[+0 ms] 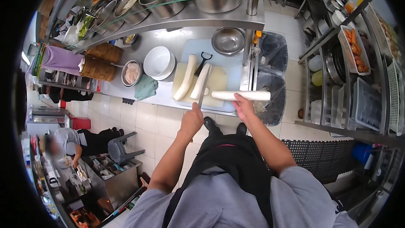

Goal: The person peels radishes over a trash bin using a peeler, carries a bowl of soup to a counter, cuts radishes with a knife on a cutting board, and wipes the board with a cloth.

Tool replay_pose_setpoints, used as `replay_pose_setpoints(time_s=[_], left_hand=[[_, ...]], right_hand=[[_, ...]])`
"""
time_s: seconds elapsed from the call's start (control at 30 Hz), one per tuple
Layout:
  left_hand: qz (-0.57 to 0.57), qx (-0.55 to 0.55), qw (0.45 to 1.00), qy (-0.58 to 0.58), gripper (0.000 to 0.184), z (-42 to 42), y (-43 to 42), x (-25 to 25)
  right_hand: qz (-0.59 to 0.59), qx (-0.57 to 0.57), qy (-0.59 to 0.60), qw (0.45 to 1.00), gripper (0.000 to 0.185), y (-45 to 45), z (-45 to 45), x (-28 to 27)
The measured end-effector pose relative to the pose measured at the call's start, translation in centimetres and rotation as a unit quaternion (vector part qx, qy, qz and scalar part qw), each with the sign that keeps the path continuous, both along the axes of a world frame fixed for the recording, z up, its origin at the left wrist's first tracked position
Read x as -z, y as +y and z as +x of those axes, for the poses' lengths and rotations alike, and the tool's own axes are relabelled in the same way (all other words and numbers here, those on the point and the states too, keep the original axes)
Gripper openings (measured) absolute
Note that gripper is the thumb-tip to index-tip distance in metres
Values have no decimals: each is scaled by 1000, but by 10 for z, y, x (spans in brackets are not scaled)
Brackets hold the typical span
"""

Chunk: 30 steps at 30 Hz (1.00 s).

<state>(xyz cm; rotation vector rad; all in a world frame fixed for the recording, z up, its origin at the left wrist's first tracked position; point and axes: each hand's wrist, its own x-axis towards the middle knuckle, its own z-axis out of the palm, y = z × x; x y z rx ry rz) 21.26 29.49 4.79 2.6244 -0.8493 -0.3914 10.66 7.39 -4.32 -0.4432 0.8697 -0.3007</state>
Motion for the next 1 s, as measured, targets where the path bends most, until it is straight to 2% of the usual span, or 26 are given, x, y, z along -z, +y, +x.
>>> replay_pose_setpoints(time_s=[0.1,0.4,0.5,0.57,0.67,0.77,0.83,0.87,0.93,0.97,1.0], left_hand=[[41,12,998,35,17,-19,11,-13],[26,6,993,113,20,-45,13,-25],[-2,3,994,111,18,-41,5,1],[4,-2,994,108,19,-39,-7,36],[-1,-9,995,99,21,-30,-14,51],[-36,-15,994,104,23,-18,-8,35],[-101,-39,989,97,20,-10,13,21],[-102,-41,989,95,20,-6,25,13],[-161,-118,973,115,18,4,47,-4],[-164,-122,973,111,18,9,59,-3],[-173,-159,962,138,17,13,71,-1]], right_hand=[[27,16,1,1000,38,1,-4,12],[43,46,12,998,35,7,-1,6],[39,51,18,998,36,9,-1,3],[38,50,21,998,36,10,2,0],[26,38,30,998,36,4,6,-6],[-39,7,42,998,34,-4,2,-25],[-183,-39,97,978,42,-7,0,-41],[-183,-41,96,978,42,-7,3,-51],[-380,-190,79,902,47,-7,13,-69],[-463,-211,28,861,50,-6,26,-58],[-540,-235,7,808,50,1,45,-73]])
